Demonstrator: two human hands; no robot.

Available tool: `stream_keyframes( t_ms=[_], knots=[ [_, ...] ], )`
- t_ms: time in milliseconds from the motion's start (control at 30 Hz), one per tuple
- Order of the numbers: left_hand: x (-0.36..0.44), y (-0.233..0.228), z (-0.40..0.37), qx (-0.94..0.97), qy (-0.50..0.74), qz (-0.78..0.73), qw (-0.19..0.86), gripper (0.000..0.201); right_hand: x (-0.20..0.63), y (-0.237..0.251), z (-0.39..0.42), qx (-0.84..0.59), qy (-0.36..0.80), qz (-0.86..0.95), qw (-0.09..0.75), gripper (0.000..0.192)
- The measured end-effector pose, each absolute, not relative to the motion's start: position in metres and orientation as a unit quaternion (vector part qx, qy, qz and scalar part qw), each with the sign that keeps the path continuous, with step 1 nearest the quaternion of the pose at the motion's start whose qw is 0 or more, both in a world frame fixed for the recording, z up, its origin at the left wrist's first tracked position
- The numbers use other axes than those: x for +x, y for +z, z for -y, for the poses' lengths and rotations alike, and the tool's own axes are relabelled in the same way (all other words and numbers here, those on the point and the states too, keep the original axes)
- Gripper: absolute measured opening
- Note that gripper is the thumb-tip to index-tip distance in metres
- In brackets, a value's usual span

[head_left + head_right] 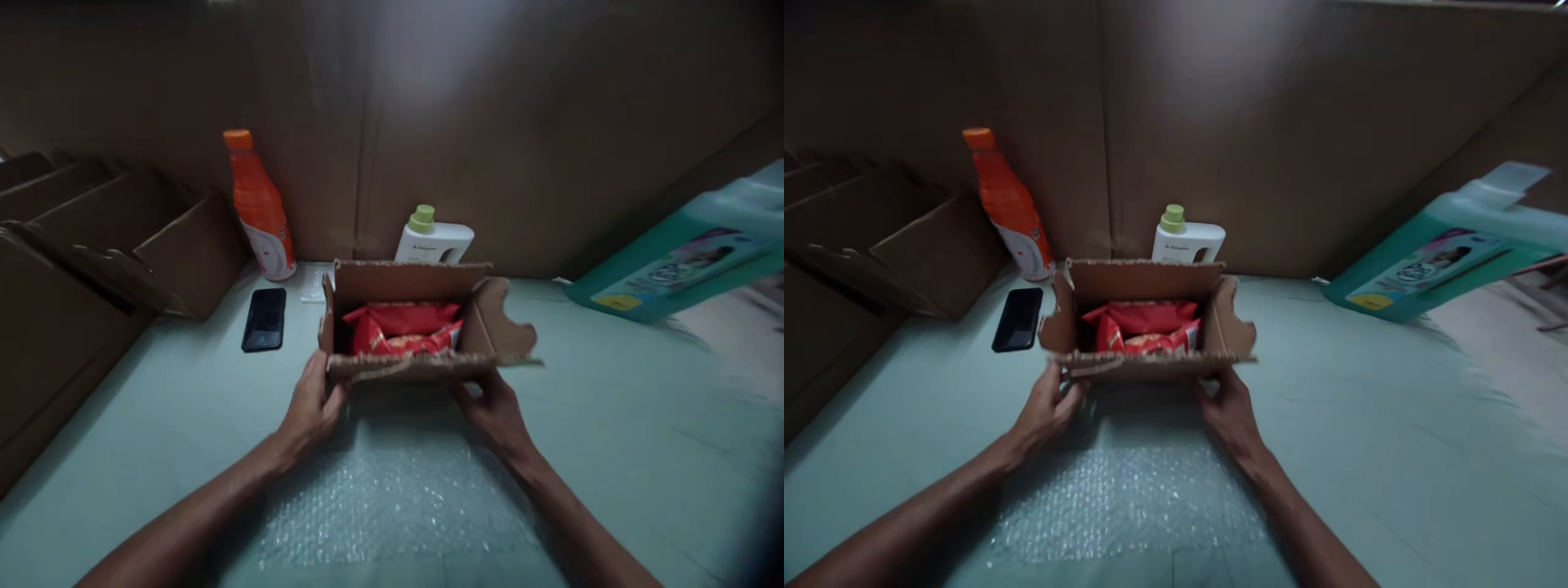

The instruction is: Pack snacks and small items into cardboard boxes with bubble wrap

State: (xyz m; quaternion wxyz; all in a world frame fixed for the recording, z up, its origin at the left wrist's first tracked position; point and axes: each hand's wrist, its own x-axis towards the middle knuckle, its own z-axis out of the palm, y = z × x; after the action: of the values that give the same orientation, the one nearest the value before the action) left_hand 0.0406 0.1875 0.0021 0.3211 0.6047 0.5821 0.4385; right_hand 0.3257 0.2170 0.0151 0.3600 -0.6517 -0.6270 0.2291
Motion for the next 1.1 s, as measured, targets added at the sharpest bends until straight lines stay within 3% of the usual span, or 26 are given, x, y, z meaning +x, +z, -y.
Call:
stream_keyframes(
  t_ms=[167,267,333,400,500,567,700,900,1100],
  knots=[
    [0.040,0.020,-0.224,0.635,0.415,-0.571,0.315,0.066,0.325,0.037,-0.255,-0.637,0.254,0.645,0.336,0.050],
    [0.027,0.019,-0.195,0.702,0.385,-0.556,0.224,0.077,0.331,0.036,-0.224,-0.602,0.167,0.681,0.382,0.060],
    [0.018,0.013,-0.157,0.771,0.346,-0.513,0.152,0.073,0.328,0.032,-0.182,-0.558,0.107,0.731,0.378,0.053],
    [0.013,0.004,-0.117,0.833,0.288,-0.458,0.114,0.062,0.318,0.025,-0.135,-0.495,0.099,0.801,0.321,0.043],
    [0.009,-0.010,-0.078,0.884,0.206,-0.406,0.108,0.043,0.309,0.013,-0.082,-0.426,0.138,0.869,0.210,0.036],
    [0.005,-0.014,-0.074,0.891,0.190,-0.395,0.116,0.039,0.318,0.009,-0.066,-0.441,0.141,0.864,0.197,0.029],
    [-0.005,-0.003,-0.106,0.844,0.267,-0.444,0.138,0.050,0.356,0.020,-0.090,-0.526,0.120,0.798,0.269,0.024],
    [0.024,0.019,-0.194,0.651,0.417,-0.566,0.288,0.076,0.338,0.033,-0.203,-0.594,0.242,0.679,0.358,0.055],
    [0.047,0.020,-0.237,0.631,0.440,-0.559,0.309,0.068,0.316,0.018,-0.238,-0.588,0.271,0.666,0.370,0.054]
  ],
)
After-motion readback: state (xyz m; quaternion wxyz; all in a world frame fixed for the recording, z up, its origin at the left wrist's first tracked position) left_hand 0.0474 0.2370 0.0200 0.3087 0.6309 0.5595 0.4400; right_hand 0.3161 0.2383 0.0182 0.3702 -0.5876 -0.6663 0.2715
